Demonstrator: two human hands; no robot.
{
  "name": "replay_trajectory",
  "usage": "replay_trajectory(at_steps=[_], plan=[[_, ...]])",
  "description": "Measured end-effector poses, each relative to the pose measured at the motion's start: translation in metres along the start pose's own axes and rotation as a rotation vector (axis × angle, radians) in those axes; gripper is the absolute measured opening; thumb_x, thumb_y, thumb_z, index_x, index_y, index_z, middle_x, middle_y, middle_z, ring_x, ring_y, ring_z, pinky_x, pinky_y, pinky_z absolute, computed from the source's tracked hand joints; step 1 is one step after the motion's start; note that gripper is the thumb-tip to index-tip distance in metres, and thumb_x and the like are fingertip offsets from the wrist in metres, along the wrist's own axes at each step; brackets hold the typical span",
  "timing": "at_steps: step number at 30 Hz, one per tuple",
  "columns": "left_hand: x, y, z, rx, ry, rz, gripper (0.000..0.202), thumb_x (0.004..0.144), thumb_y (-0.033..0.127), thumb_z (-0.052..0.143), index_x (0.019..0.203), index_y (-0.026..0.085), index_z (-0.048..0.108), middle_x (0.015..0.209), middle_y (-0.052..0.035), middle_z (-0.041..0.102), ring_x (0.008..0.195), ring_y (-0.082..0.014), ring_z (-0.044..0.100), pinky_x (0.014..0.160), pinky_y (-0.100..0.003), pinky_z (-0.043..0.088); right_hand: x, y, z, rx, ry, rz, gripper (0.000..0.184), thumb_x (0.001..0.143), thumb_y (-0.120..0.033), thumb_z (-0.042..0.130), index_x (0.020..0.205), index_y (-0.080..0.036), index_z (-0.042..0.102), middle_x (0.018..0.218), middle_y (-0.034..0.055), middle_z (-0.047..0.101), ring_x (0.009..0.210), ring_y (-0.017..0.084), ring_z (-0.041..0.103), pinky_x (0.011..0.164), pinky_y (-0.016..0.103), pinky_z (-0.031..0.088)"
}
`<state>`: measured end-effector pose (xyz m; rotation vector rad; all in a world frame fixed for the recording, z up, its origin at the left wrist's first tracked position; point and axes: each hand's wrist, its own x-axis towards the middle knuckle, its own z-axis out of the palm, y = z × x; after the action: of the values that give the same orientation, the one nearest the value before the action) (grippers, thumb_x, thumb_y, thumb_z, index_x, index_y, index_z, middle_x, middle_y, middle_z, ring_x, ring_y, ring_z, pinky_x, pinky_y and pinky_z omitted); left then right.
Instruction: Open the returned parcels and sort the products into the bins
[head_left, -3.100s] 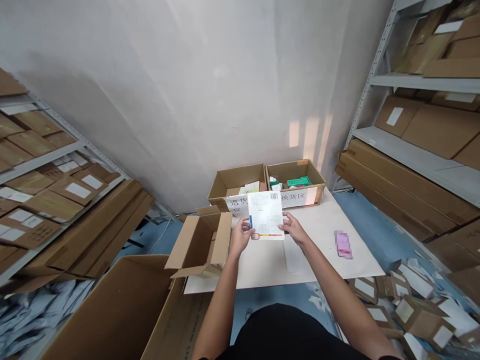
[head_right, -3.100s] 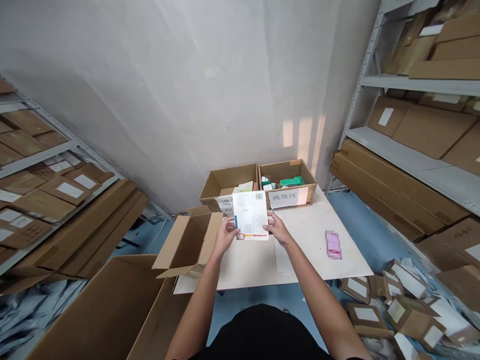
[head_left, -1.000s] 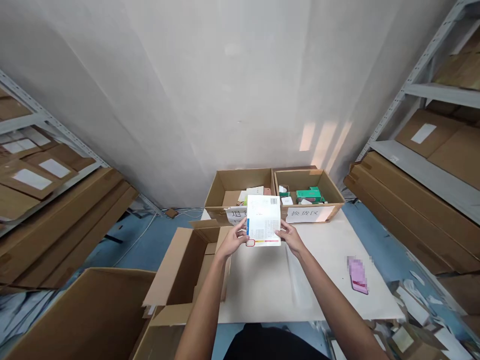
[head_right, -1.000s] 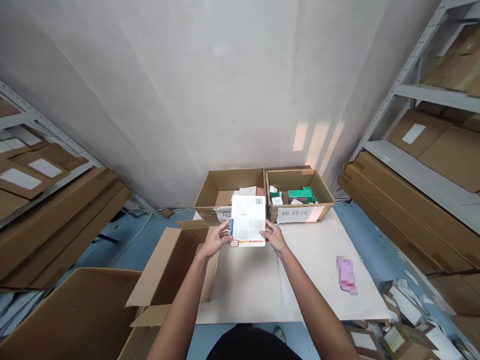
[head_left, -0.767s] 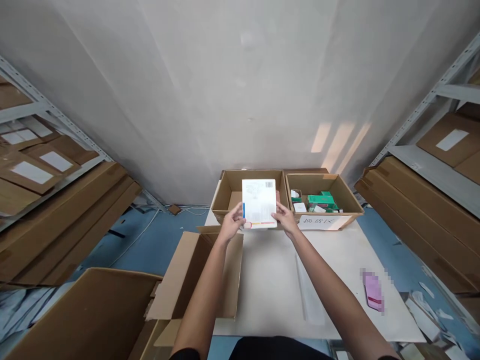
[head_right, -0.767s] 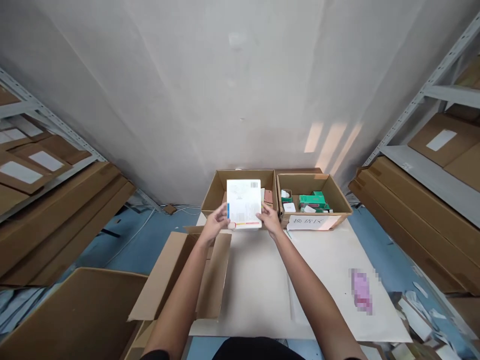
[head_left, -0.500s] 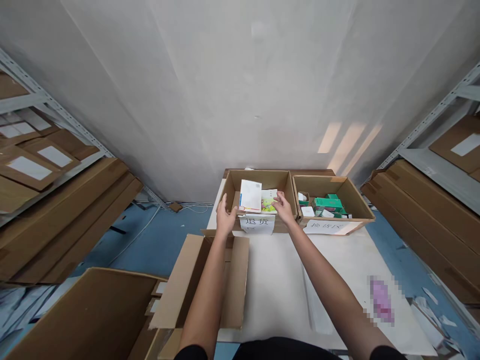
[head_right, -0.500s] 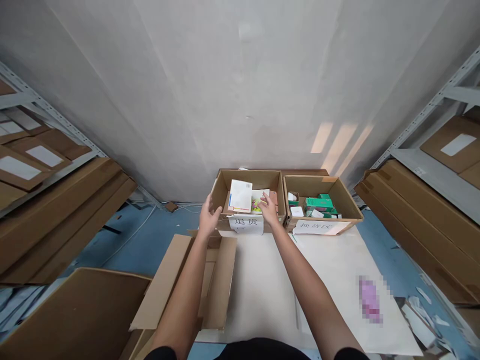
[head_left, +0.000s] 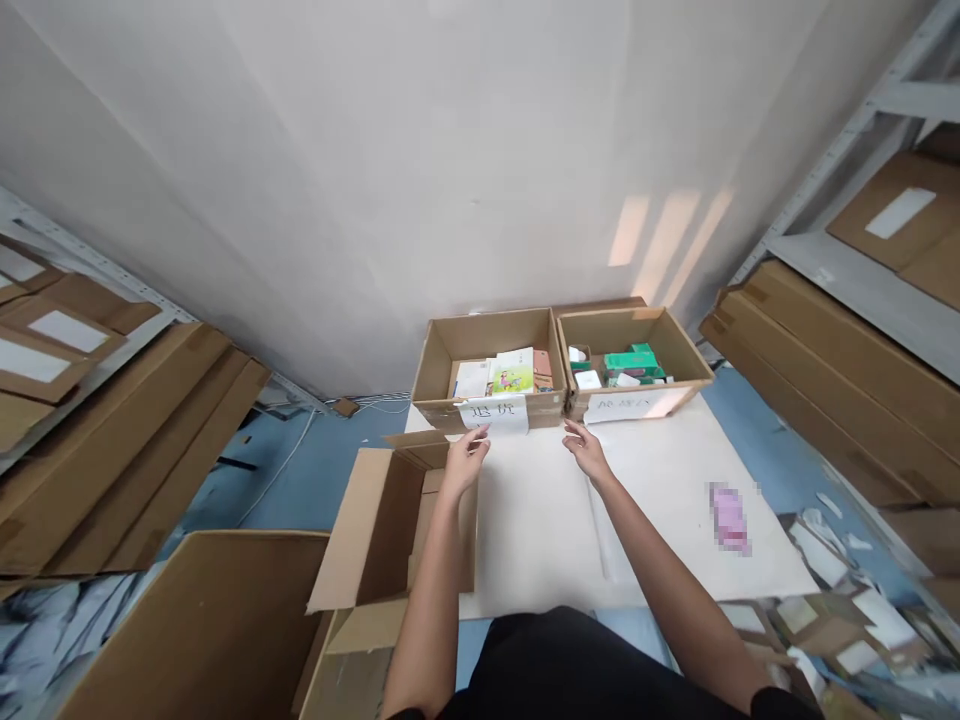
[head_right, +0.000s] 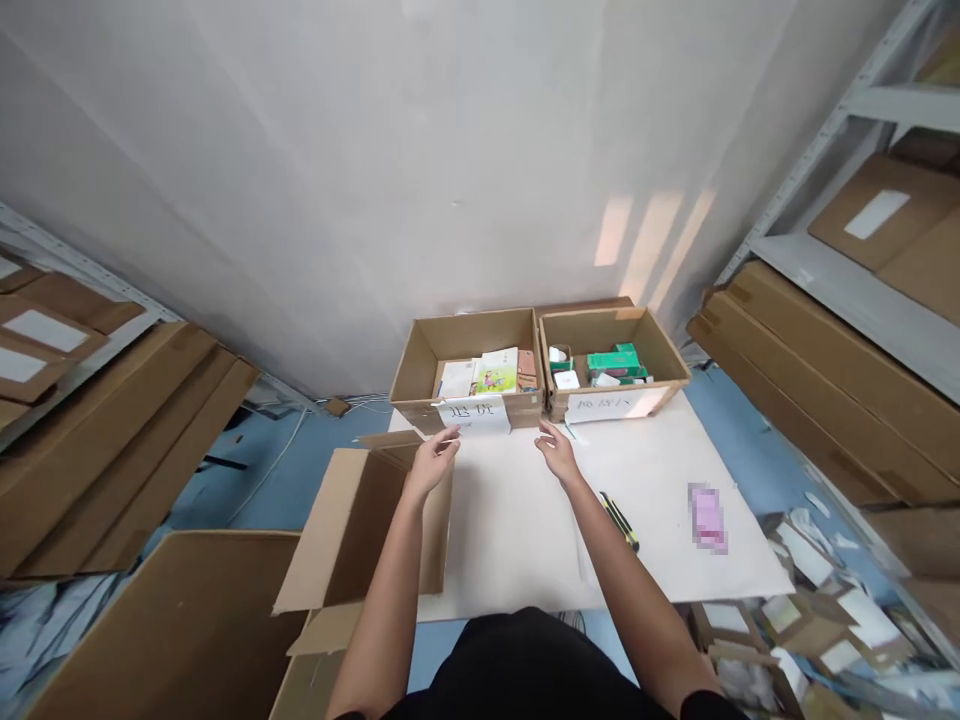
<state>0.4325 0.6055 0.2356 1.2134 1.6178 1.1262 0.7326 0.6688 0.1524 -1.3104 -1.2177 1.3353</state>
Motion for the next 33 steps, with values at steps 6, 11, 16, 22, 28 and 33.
replay_trajectory(at_steps=[6, 11, 16, 22, 28, 33], plan=[[-0.052, -0.023, 0.073, 0.028, -0.143, -0.086, 0.057, 0.078, 0.048, 0.082, 0.128, 0.024, 0.073, 0.146, -0.0148, 0.064, 0.118, -0.0302, 0.069, 0.100, -0.044, 0.055, -0.055, 0.048, -0.060, -0.100, 0.057, 0.127, 0.058, 0.076, -0.038, 0.069, 0.134, -0.029, 0.071, 0.146, 0.0083, 0.063, 0.117, 0.026, 0.067, 0.108, 0.048, 0.050], [-0.108, -0.054, 0.123, 0.066, -0.310, -0.202, 0.061, 0.074, 0.055, 0.082, 0.124, 0.022, 0.074, 0.133, -0.0163, 0.072, 0.103, -0.0276, 0.073, 0.098, -0.046, 0.055, -0.109, 0.113, -0.108, -0.302, 0.070, 0.223, 0.056, 0.077, -0.028, 0.070, 0.134, -0.030, 0.072, 0.155, 0.0061, 0.054, 0.139, 0.029, 0.054, 0.119, 0.048, 0.041], [-0.170, -0.075, 0.139, 0.182, -0.423, -0.308, 0.063, 0.080, 0.058, 0.075, 0.131, 0.022, 0.071, 0.132, -0.0152, 0.072, 0.107, -0.0279, 0.073, 0.099, -0.045, 0.056, -0.173, 0.179, -0.133, -0.720, -0.152, 0.420, 0.062, 0.081, -0.022, 0.070, 0.142, -0.023, 0.068, 0.173, 0.0113, 0.030, 0.153, 0.037, 0.038, 0.122, 0.048, 0.036], [-0.222, -0.086, 0.116, 0.298, -0.432, -0.406, 0.068, 0.084, 0.060, 0.067, 0.139, 0.019, 0.066, 0.133, -0.0149, 0.072, 0.112, -0.0279, 0.072, 0.097, -0.040, 0.057, -0.230, 0.213, -0.123, -0.922, -0.397, 0.428, 0.066, 0.084, -0.011, 0.061, 0.149, -0.020, 0.061, 0.177, 0.0085, 0.017, 0.163, 0.037, 0.005, 0.124, 0.053, 0.030], [-0.232, -0.093, 0.105, 0.326, -0.381, -0.420, 0.061, 0.086, 0.055, 0.067, 0.135, 0.019, 0.069, 0.128, -0.0134, 0.074, 0.109, -0.0268, 0.072, 0.097, -0.040, 0.058, -0.230, 0.201, -0.100, -0.946, -0.455, 0.242, 0.065, 0.084, -0.005, 0.052, 0.148, -0.006, 0.059, 0.166, 0.0167, 0.042, 0.160, 0.031, 0.025, 0.130, 0.048, 0.026], [-0.222, -0.096, 0.120, 0.229, -0.341, -0.319, 0.061, 0.086, 0.052, 0.073, 0.139, 0.022, 0.067, 0.151, -0.0144, 0.061, 0.117, -0.0276, 0.071, 0.106, -0.042, 0.054, -0.222, 0.154, -0.074, -0.863, -0.383, -0.040, 0.054, 0.087, -0.006, 0.052, 0.137, -0.010, 0.070, 0.151, 0.0147, 0.061, 0.150, 0.027, 0.047, 0.126, 0.044, 0.037]])
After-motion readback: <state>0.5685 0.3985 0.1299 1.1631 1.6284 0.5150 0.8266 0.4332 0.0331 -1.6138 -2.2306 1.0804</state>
